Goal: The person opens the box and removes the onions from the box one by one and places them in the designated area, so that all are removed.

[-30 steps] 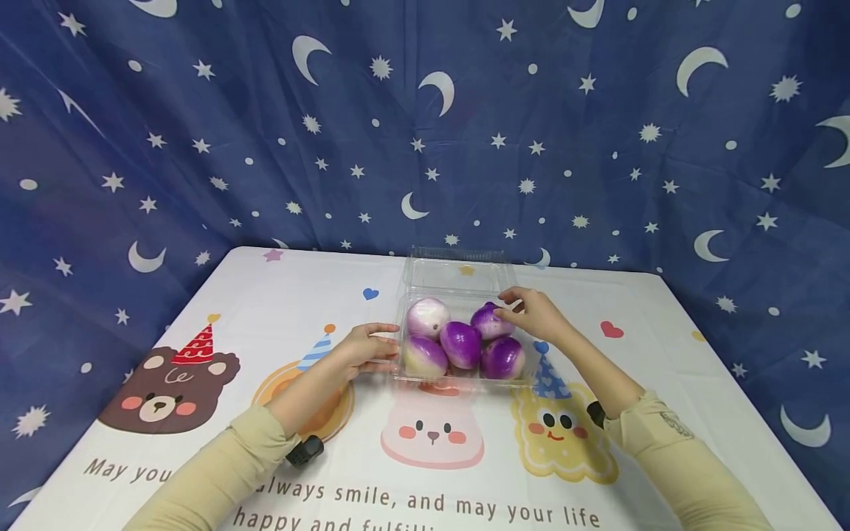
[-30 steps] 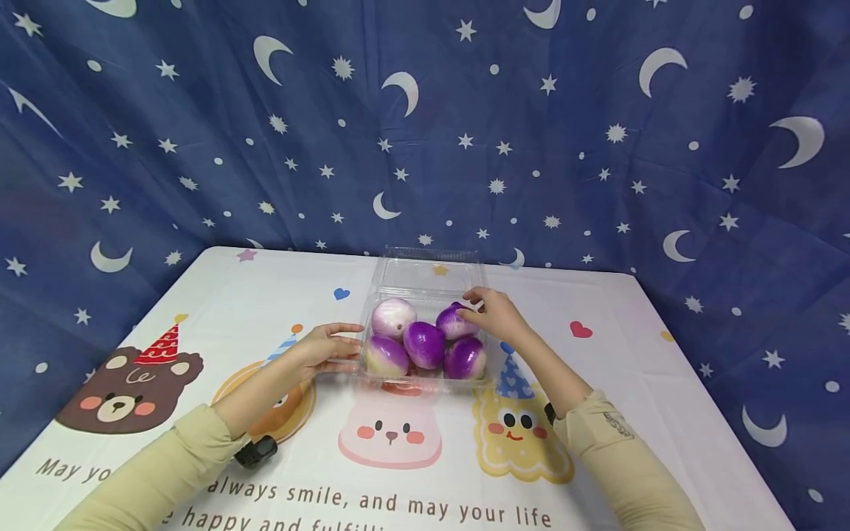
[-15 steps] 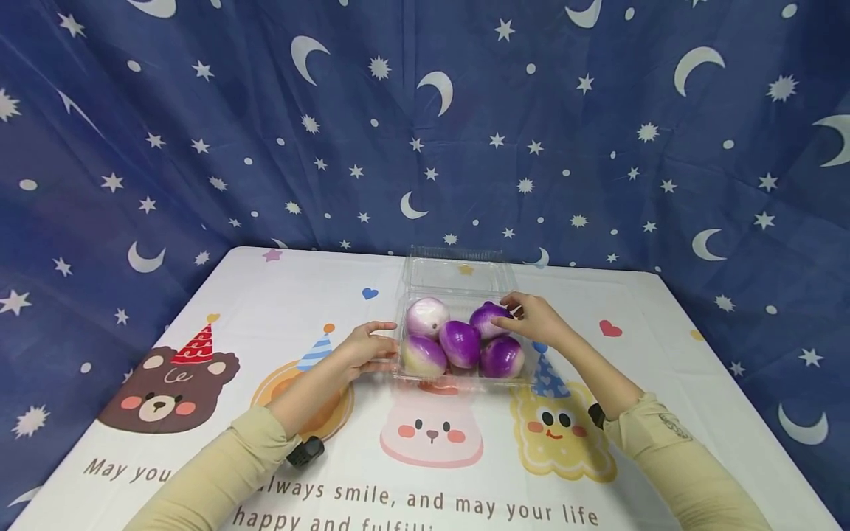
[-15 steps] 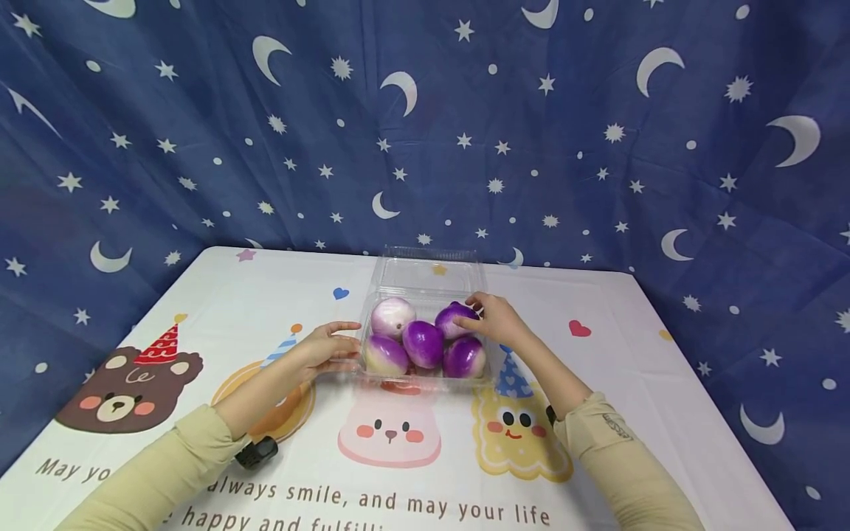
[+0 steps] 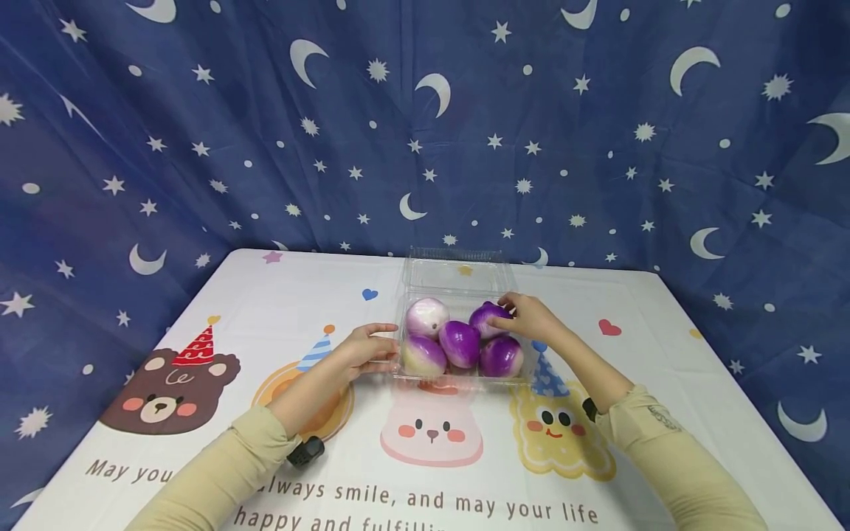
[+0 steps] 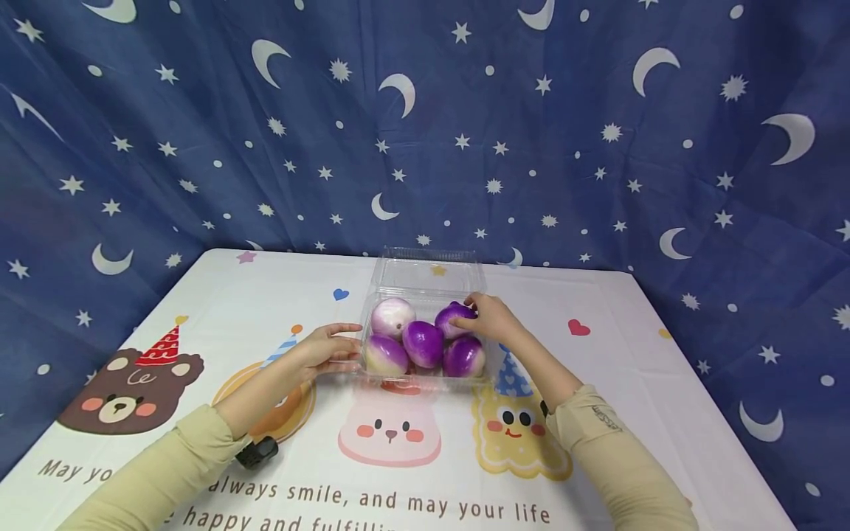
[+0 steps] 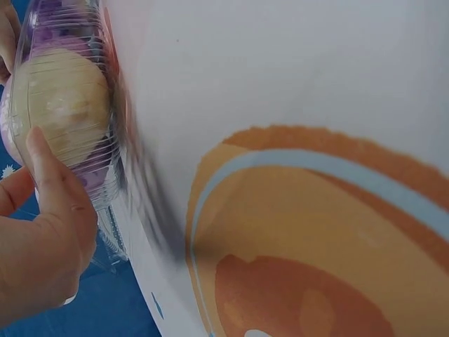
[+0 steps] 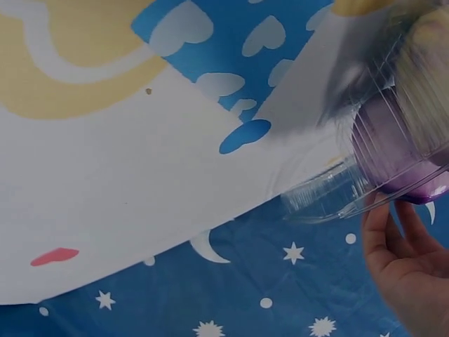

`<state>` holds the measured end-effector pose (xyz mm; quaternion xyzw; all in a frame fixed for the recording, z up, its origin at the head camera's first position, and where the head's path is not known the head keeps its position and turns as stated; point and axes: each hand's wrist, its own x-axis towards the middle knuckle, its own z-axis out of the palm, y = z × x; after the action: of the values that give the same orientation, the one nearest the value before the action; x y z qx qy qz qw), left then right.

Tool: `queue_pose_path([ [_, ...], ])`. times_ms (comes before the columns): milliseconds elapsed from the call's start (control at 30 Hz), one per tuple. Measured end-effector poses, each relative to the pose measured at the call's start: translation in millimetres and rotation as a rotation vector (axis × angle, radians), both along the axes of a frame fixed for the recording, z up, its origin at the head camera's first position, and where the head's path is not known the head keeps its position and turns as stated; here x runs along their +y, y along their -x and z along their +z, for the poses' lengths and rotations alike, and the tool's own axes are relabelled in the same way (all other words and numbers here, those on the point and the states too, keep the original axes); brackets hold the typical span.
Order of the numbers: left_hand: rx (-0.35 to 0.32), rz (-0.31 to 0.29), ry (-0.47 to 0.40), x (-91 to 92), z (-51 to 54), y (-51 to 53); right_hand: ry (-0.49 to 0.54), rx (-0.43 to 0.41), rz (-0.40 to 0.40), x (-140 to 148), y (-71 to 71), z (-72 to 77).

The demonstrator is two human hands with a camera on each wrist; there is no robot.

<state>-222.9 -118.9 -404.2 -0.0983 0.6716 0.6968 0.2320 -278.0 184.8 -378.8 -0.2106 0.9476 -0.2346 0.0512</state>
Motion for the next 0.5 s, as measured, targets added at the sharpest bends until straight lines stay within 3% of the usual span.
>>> queue_pose_path([
  [500,0.003,-0.014,-0.013,-1.2,-0.7,1.5,-0.090,-0.058,-0.021,-6.5,6.1,4.8],
])
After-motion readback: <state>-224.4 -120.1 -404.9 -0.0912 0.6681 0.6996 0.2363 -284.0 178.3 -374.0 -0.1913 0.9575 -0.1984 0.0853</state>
